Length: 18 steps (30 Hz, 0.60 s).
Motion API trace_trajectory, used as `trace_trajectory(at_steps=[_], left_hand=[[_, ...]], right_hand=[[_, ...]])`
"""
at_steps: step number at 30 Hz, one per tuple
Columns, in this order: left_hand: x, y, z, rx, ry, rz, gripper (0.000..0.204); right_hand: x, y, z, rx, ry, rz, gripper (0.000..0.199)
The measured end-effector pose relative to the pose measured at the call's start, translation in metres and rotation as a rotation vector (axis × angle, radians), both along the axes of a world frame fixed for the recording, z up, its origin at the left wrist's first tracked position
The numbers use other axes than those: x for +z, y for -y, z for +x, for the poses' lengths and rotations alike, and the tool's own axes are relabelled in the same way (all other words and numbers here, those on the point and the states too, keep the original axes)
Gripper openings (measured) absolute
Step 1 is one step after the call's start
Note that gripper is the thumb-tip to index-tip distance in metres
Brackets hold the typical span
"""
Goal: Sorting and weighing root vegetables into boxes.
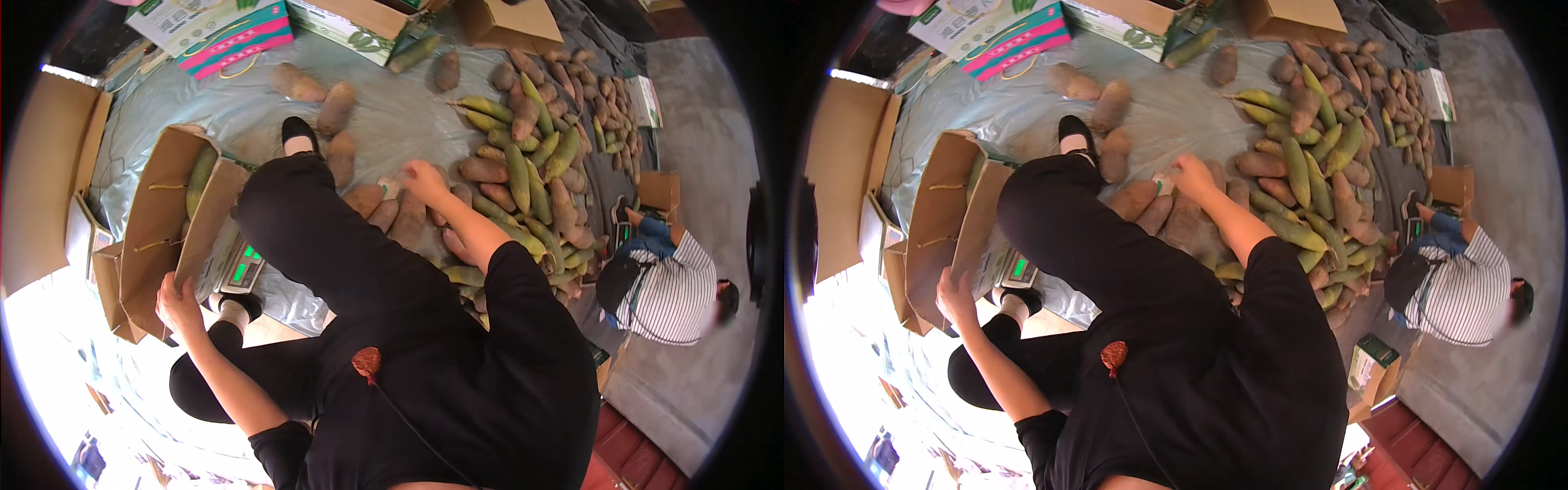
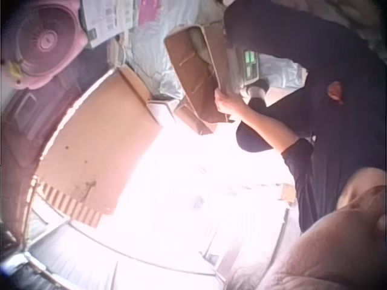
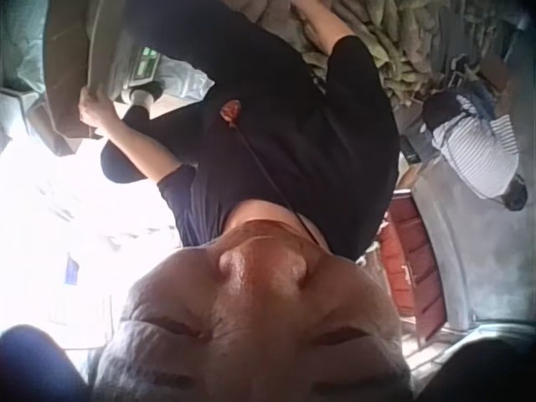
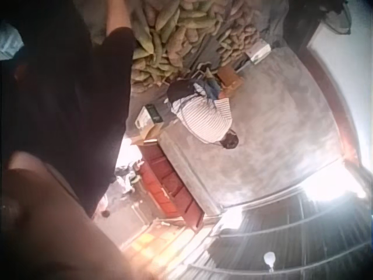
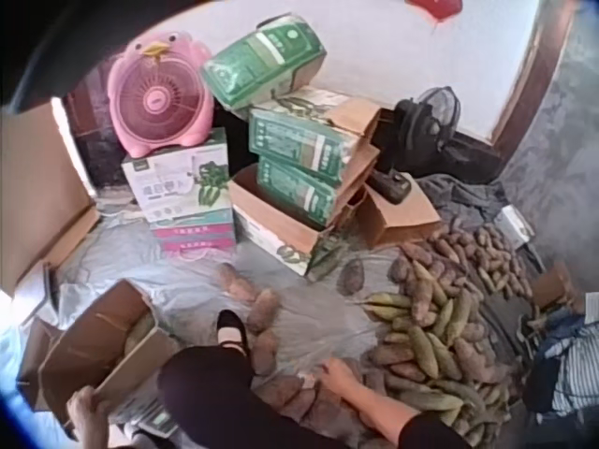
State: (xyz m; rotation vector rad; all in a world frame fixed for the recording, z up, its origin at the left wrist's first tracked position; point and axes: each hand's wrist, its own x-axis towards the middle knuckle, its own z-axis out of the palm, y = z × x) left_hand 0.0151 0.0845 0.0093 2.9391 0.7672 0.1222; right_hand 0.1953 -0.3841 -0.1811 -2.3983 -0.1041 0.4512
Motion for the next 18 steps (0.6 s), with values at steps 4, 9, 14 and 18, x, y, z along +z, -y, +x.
trace_trajectory(at_steps=[4,9,14,18], left_hand=[[-0.003,0.002,-0.001,0.035,0.028,0.016,0.025],[-0.008,-0.005,-0.003,0.049,-0.004,0.014,0.030],[-0.008,-0.007,-0.006,0.041,0.009,0.001,0.028],[-0.011,-0.013,-0.010,0.052,0.039,0.042,0.027]], right_hand=[[-0.011,0.086,-0.050,-0.146,-0.043,-0.303,0.025],[0.004,0.172,-0.043,-0.411,0.036,-0.481,0.031],[0.046,0.200,-0.003,-0.586,0.014,-0.682,0.049],[0.052,0.207,0.021,-0.559,-0.029,-0.703,0.069]])
